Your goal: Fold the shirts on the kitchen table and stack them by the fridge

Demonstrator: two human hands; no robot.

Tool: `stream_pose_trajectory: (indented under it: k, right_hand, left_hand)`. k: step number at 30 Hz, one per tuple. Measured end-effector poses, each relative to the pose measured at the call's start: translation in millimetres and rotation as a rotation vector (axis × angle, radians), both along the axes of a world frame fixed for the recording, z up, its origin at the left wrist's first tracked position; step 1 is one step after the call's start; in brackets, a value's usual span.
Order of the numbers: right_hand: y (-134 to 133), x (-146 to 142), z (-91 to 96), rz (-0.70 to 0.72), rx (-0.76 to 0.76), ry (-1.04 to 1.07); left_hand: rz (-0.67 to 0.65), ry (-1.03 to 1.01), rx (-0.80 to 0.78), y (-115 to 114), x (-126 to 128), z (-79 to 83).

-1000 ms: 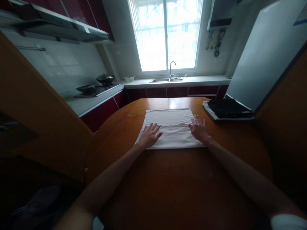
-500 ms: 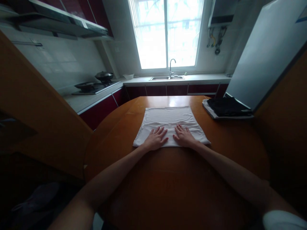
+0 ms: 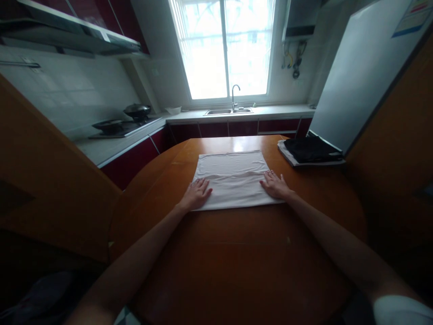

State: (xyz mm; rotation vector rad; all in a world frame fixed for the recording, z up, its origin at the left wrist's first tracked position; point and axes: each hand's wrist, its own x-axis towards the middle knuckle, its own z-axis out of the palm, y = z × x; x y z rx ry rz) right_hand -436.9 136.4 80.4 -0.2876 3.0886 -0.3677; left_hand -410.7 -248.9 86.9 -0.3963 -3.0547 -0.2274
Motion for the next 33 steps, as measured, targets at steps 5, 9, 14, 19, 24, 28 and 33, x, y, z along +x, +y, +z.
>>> stream_pose_trajectory:
  k: [5, 9, 14, 19, 24, 28, 33]
  right_hand:
    - [4, -4, -1.3, -0.031, -0.044, 0.035]
    - [-1, 9, 10.0, -0.033, -0.044, 0.266]
    - [0, 42, 9.9, 0.208, -0.03, 0.417]
    - [25, 56, -4.1, 0.377, -0.036, 0.15]
    - [58, 58, -7.4, 0.429, -0.075, 0.12]
    - [79, 64, -7.4, 0.52, -0.13, 0.244]
    - [80, 71, -0.1, 0.637, -0.088, 0.484]
  left_hand:
    - [0.019, -0.057, -0.001, -16, -5, -1.0]
    - [-0.037, 0.024, 0.077, -30, 0, -2.1]
    - [-0.202, -0.037, 0.05, -52, 36, -0.8]
    - [-0.235, -0.037, 0.033, -63, 61, 3.2]
    - [-0.322, 0.005, 0.109, -73, 62, 12.5]
    - [-0.389, 0.116, 0.127, -81, 66, 15.8]
    - [-0.436, 0.165, 0.1, -80, 75, 20.4]
